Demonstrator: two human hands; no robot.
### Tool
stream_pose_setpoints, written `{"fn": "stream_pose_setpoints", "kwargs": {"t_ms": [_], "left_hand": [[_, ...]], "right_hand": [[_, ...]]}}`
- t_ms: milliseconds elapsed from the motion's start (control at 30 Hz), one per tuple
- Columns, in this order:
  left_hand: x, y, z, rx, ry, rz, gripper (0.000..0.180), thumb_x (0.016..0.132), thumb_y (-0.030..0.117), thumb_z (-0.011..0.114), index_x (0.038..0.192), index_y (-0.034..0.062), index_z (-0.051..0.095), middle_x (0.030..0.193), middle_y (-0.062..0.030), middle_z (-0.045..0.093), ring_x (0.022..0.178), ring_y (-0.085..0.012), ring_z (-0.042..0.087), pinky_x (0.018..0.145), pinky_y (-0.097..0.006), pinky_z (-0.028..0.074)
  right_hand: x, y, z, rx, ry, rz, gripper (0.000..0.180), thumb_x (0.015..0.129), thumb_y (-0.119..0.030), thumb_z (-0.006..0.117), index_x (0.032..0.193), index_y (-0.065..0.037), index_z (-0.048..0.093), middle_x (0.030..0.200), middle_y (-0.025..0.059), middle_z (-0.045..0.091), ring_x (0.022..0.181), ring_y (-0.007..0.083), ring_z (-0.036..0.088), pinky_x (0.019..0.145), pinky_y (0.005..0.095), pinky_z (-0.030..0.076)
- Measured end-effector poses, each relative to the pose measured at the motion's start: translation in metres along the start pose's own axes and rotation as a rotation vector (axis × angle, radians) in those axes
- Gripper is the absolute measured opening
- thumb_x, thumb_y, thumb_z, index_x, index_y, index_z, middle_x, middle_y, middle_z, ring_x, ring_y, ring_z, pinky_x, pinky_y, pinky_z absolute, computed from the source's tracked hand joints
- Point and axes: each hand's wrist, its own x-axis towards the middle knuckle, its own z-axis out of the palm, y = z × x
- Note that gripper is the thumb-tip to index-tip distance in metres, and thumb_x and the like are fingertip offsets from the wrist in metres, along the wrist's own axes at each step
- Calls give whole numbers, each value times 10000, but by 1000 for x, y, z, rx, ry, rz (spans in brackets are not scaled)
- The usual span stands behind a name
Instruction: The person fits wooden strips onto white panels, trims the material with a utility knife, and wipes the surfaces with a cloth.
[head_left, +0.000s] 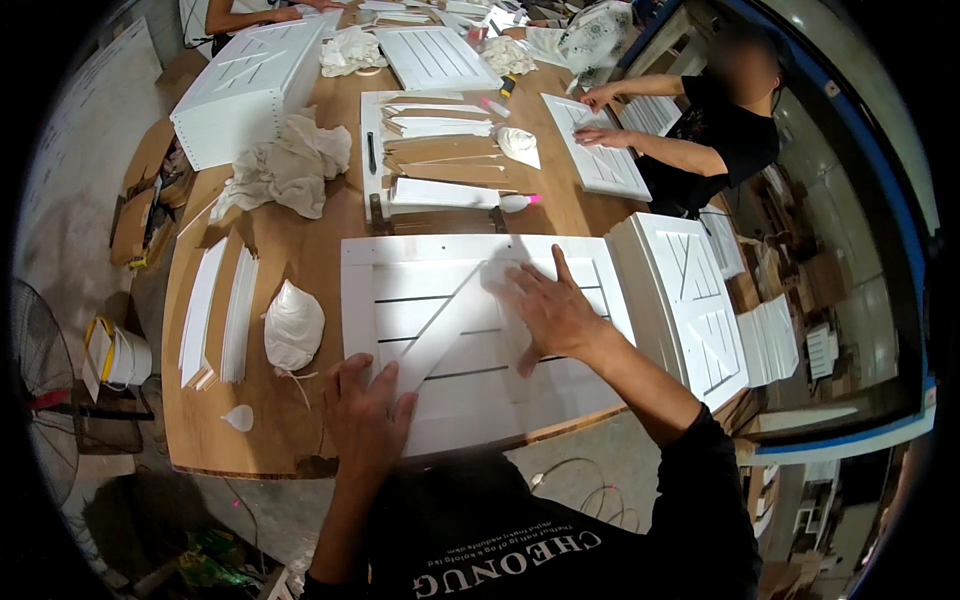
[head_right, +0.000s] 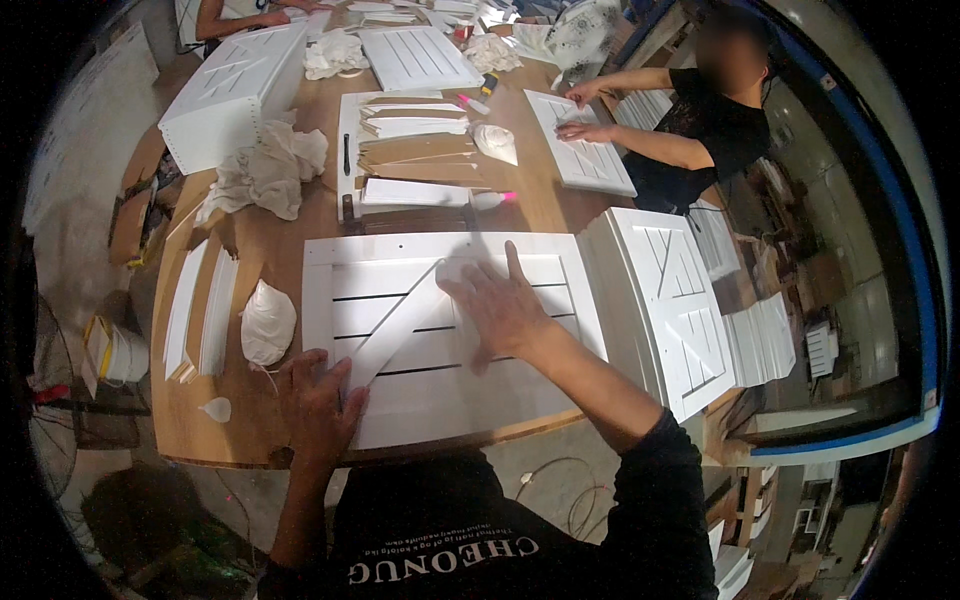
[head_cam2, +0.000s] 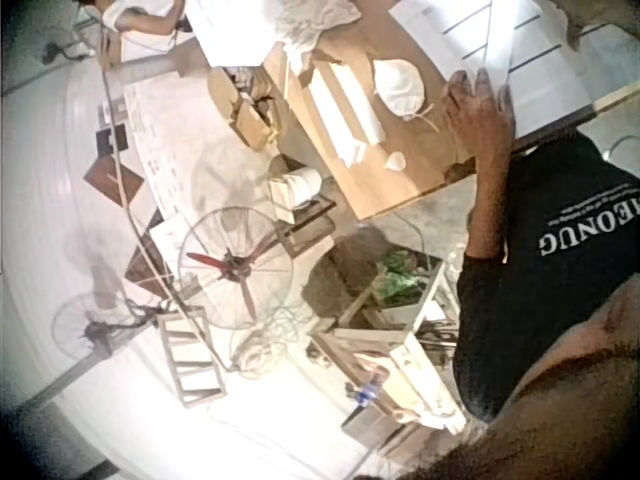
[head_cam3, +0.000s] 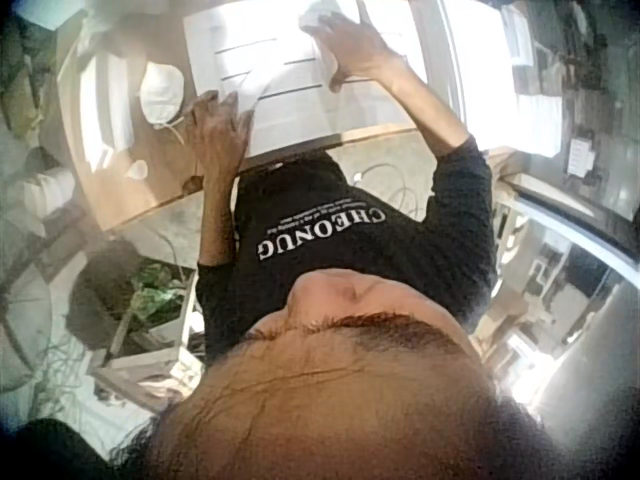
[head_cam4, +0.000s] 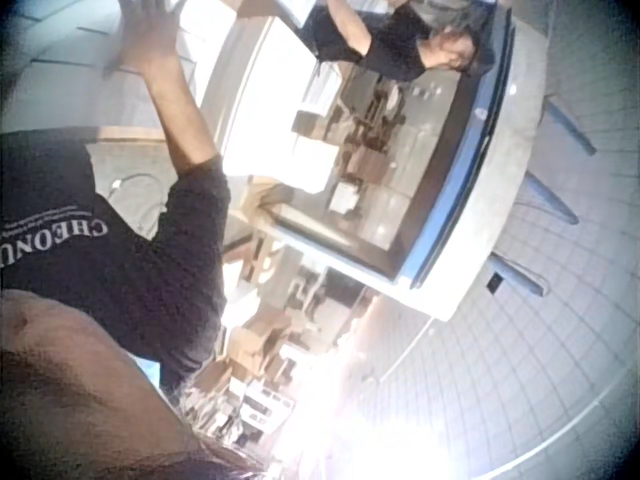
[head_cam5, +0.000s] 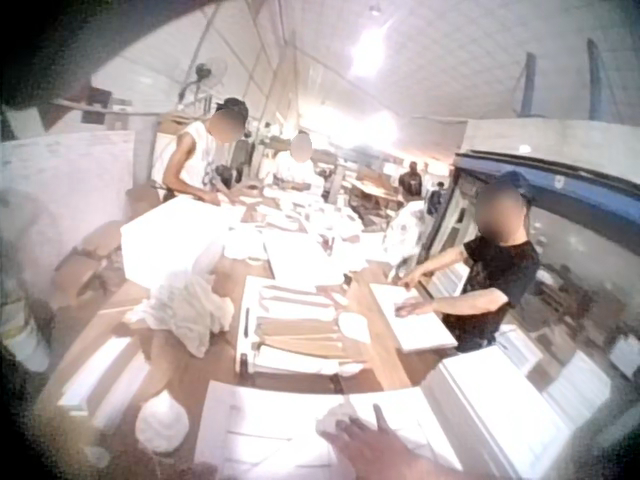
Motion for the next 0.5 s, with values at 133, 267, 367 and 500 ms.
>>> {"fn": "stream_pose_setpoints", "kwargs": {"t_ms": [133,267,367,500], "left_hand": [[0,0,0,-15,7,0,397,617,171,764,984,52,670,1098,-140,510,1072,-315,432,926,-439,343],[0,0,-3,12,33,40,417,645,146,746,1035,43,637,1093,-141,507,1053,-311,461,890,-422,372],[-3,-8,-3,-139,99,22,419,663,89,710,1065,31,609,1089,-147,506,1041,-311,476,876,-412,392],[-14,-29,-6,-382,185,-112,409,660,6,652,1065,23,598,1097,-155,501,1033,-310,483,896,-403,398]], "right_hand": [[3,-2,-2,23,-30,10,1155,377,-535,825,1357,-142,356,1315,133,422,1263,296,385,1074,616,85],[6,-8,-16,34,-111,41,1160,377,-522,830,1357,-116,363,1347,165,415,1287,314,362,1077,611,75],[5,-9,-18,50,-129,56,1159,388,-509,838,1369,-136,347,1364,155,404,1299,306,347,1081,604,68],[6,-11,-18,50,-145,78,1186,382,-496,846,1394,-179,315,1378,145,394,1306,299,343,1091,588,58]]}}
